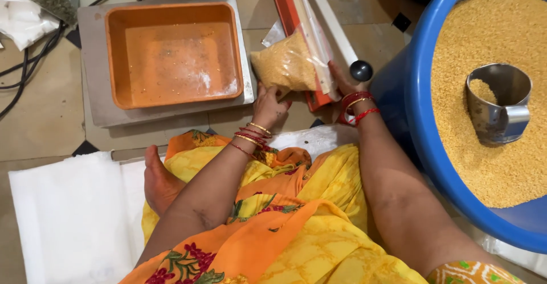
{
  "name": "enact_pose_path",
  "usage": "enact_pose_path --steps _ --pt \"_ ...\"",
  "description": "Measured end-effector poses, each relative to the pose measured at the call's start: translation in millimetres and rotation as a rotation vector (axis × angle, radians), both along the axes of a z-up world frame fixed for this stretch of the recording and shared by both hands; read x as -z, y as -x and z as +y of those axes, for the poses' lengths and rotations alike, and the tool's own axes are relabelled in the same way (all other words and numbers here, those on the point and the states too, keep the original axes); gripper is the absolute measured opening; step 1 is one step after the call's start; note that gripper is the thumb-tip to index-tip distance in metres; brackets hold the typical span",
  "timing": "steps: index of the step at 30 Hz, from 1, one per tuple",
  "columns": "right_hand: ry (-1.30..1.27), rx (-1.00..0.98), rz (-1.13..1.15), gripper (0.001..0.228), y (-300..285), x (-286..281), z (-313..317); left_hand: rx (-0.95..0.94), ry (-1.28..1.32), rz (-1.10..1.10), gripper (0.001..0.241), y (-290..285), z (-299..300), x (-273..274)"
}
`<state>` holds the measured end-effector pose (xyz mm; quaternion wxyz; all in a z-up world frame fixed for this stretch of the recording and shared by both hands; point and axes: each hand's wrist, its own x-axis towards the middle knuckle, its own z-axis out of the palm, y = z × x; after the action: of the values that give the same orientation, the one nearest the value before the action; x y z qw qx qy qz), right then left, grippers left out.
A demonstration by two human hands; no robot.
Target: Measuring and packaging yellow grains into plastic bags using a scale and heat sealer.
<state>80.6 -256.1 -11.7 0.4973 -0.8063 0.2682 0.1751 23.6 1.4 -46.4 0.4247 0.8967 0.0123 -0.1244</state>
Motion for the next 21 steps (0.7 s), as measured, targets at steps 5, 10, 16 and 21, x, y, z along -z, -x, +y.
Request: enact_pose_path --steps 5,10,16,21 --pt "-0.391 0.301 -0.059 0.047 -33.0 99.0 -56.4 -0.117 0.138 0.086 0.052 -6.0 -0.2 7.8" --pt "-0.575 0.404 -0.824 0.044 -9.6 -10.9 -13.8 -0.146 0.231 0.016 0.047 -8.2 -2.3 28.5" --pt "0.203 -0.231 -0.538 0.051 18.7 -85.0 16.6 -0.132 0.230 0.036 0.046 -3.4 -1.1 6.2" --pt "0.501 -0.307 -0.429 0.062 5.6 -36.2 21.7 -0.130 0.195 0.079 0.048 -4.7 -3.1 3.2"
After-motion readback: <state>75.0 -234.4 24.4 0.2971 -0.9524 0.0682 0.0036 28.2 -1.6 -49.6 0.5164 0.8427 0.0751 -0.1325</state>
